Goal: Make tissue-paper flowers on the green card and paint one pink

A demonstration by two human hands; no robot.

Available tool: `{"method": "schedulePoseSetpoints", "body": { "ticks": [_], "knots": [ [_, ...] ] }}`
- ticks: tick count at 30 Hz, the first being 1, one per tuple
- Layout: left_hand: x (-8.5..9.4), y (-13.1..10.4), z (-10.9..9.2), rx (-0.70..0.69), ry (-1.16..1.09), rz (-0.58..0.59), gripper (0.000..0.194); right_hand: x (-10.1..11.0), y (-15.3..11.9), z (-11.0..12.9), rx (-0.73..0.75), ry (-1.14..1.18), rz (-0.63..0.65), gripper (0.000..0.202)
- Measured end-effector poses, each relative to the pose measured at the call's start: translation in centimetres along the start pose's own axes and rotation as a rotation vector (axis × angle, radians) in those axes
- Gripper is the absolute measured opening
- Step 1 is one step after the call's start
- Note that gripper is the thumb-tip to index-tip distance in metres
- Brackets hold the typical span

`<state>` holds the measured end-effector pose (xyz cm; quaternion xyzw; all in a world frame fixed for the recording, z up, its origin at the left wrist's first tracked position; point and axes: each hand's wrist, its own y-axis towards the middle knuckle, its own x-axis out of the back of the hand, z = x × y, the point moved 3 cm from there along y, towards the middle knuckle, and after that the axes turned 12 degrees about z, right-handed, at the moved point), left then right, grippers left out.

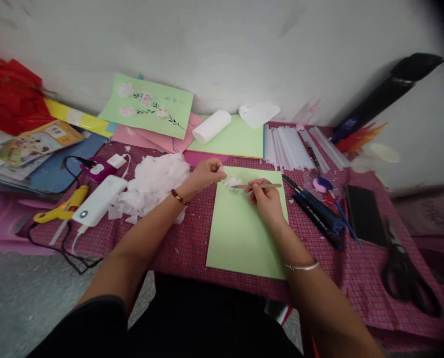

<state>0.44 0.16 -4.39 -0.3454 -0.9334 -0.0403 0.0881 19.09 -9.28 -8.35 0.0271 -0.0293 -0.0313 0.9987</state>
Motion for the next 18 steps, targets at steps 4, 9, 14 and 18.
{"method": "schedulePoseSetpoints", "body": {
  "ticks": [4,9,14,18],
  "knots": [
    [0.4,-0.3,0.3,0.115,0.196,0.19,0.01,0.0,0.1,-0.1,-0.008,0.014,-0.01,0.022],
    [-0.1,-0.2,-0.1,0.022,0.493,0.359,0.013,0.1,0.4,-0.3,-0.014,0.043,-0.03,0.023],
    [-1.6,-0.2,-0.1,0.036,0.587,0.35,0.015,0.1,0.4,-0.3,-0.014,0.088,-0.034,0.021],
    [-2.2,-0.2,0.4,0.056,0.564,0.25,0.015,0.7,-0.1,0.0,0.026,0.168,-0.116,0.019]
  ]
}}
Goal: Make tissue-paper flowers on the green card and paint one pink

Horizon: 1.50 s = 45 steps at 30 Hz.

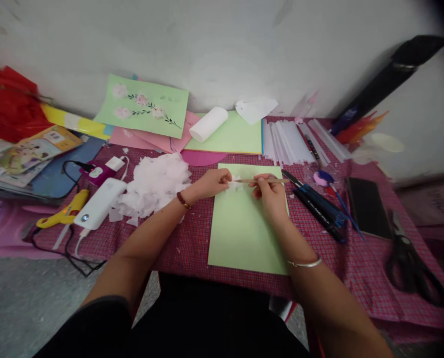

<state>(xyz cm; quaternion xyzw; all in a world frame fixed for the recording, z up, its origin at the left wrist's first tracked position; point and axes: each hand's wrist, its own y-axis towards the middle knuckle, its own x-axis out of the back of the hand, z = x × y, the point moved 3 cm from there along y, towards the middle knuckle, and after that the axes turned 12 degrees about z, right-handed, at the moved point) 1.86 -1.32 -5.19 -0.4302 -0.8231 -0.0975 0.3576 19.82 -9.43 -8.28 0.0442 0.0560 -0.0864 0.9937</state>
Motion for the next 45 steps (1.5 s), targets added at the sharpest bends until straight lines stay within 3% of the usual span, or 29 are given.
{"method": "schedulePoseSetpoints", "body": {
  "ticks": [2,5,16,21,29,32,35,41,45],
  "knots": [
    [-0.2,0.1,0.2,0.014,-0.001,-0.036,0.016,0.3,-0.3,0.4,0.04,0.053,-0.046,0.018],
    [-0.3,0.4,0.4,0.024,-0.005,-0.076,0.015,0.3,-0.8,1.0,0.071,0.055,-0.014,0.016],
    [-0.5,1.0,1.1,0.007,-0.043,-0.143,0.011,-0.7,-1.0,0.2,0.135,-0.399,0.103,0.018],
    [0.2,0.7,1.1,0.022,0.13,-0.232,0.016,-0.7,-1.1,0.1,0.186,-0.577,0.142,0.02],
    [0.3,0.5,0.2,0.075,0.382,-0.151,0.025,-2.1,-2.4,1.6,0.446,-1.032,0.276,0.021],
    [0.2,0.5,0.3,0.078,0.407,-0.136,0.027,-2.4,-2.7,1.8,0.461,-1.129,0.36,0.021],
    [0.2,0.5,0.4,0.061,0.408,-0.131,0.027,-1.9,-2.6,2.0,0.406,-0.977,0.328,0.02],
    [0.5,0.6,0.5,0.059,0.356,-0.136,0.026,0.2,-1.6,1.1,0.131,-0.291,0.012,0.023],
    [0.9,0.5,1.0,0.045,0.2,-0.146,0.024,0.9,-0.9,-0.1,0.003,-0.067,-0.063,0.026]
  ]
}}
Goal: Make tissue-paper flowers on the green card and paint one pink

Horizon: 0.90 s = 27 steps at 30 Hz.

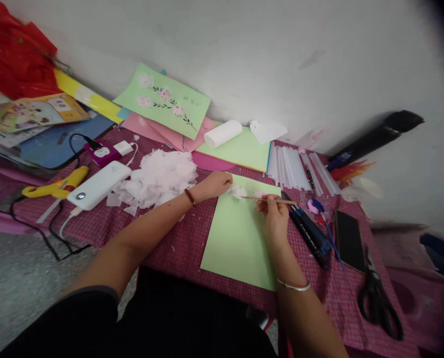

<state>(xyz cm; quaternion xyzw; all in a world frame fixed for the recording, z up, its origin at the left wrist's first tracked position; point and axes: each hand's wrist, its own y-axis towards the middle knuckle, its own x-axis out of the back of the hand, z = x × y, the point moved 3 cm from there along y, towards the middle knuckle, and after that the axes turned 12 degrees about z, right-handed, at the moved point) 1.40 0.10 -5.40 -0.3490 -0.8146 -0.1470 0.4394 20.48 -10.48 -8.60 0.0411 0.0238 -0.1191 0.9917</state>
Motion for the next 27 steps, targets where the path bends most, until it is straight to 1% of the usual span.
{"method": "schedulePoseSetpoints", "body": {
  "ticks": [4,7,11,16,19,22,24,25,27],
  "knots": [
    [0.0,-0.1,0.3,-0.016,-0.187,-0.009,0.016,0.0,0.2,-0.3,-0.012,-0.022,0.002,0.027],
    [-0.1,-0.3,-0.3,-0.023,-0.214,-0.027,0.012,-0.5,0.0,0.2,0.018,-0.119,0.059,0.027],
    [0.0,-0.4,-1.0,-0.033,-0.171,-0.03,0.013,-1.3,-0.3,1.2,0.101,-0.313,0.146,0.025],
    [-0.2,-0.4,-0.8,-0.028,-0.146,0.011,0.015,-1.6,-0.4,1.2,0.181,-0.488,0.214,0.024],
    [-0.4,-0.4,-0.7,-0.003,-0.095,0.021,0.018,-1.5,-0.4,0.8,0.225,-0.539,0.235,0.024],
    [-0.8,-0.6,-1.3,-0.02,0.013,0.033,0.036,-1.5,-0.5,0.5,0.237,-0.554,0.247,0.024],
    [-1.2,-0.5,-1.6,-0.058,0.093,0.021,0.042,-1.6,-0.5,0.5,0.241,-0.553,0.249,0.025],
    [-1.4,-0.5,-1.8,-0.077,0.124,0.011,0.04,-1.6,-0.5,0.5,0.241,-0.554,0.249,0.025],
    [-1.9,-0.2,-1.8,-0.107,0.166,-0.002,0.031,-1.5,-0.4,0.5,0.235,-0.561,0.244,0.025]
  ]
}}
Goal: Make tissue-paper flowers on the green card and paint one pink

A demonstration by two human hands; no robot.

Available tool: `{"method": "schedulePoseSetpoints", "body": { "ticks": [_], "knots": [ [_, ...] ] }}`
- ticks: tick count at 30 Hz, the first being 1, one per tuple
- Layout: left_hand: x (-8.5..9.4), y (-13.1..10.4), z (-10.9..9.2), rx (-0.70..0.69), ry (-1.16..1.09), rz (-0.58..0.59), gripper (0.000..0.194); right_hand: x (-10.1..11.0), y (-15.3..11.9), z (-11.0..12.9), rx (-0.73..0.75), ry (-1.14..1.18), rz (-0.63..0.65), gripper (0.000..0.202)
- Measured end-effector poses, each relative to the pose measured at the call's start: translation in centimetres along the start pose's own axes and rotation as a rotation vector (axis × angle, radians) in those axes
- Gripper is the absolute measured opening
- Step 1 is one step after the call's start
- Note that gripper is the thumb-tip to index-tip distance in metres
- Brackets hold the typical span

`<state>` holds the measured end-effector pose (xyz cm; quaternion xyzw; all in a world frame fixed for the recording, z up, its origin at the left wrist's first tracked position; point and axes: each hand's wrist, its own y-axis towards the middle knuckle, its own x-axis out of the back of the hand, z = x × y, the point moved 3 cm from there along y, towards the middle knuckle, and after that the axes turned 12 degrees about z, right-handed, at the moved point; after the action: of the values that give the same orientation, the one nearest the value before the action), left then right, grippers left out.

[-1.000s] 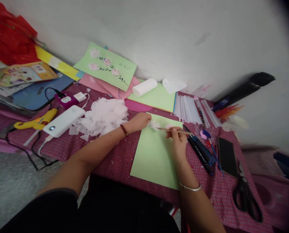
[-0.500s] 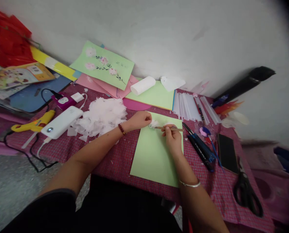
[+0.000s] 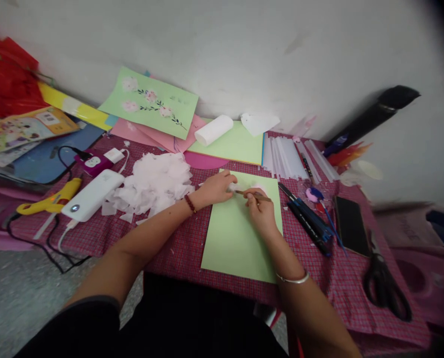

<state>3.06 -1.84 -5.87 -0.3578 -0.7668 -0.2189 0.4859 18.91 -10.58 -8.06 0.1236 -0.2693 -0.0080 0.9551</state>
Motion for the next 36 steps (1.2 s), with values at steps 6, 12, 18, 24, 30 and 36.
{"method": "schedulePoseSetpoints", "body": {
  "ticks": [6,12,18,24,30,36],
  "knots": [
    [-1.1,0.8,0.3,-0.012,0.055,0.002,0.012,0.0,0.0,0.0,0.004,0.008,0.002,0.025],
    [-1.2,0.9,0.1,-0.015,0.083,-0.01,0.012,0.6,-0.2,0.7,0.025,0.007,-0.007,0.025],
    [-1.0,0.9,0.2,0.014,0.038,0.016,0.016,2.8,-0.3,2.0,0.05,0.101,-0.148,0.025],
    [-0.2,1.1,0.9,0.028,-0.258,0.046,0.021,3.3,0.0,1.4,-0.017,0.324,-0.225,0.024],
    [2.0,0.6,2.0,0.122,-0.591,0.006,0.021,2.7,0.2,0.2,-0.063,0.449,-0.192,0.021],
    [8.8,-3.4,4.2,0.21,-0.404,-0.094,0.022,2.6,0.1,-1.3,-0.095,0.579,-0.186,0.018]
  ]
}}
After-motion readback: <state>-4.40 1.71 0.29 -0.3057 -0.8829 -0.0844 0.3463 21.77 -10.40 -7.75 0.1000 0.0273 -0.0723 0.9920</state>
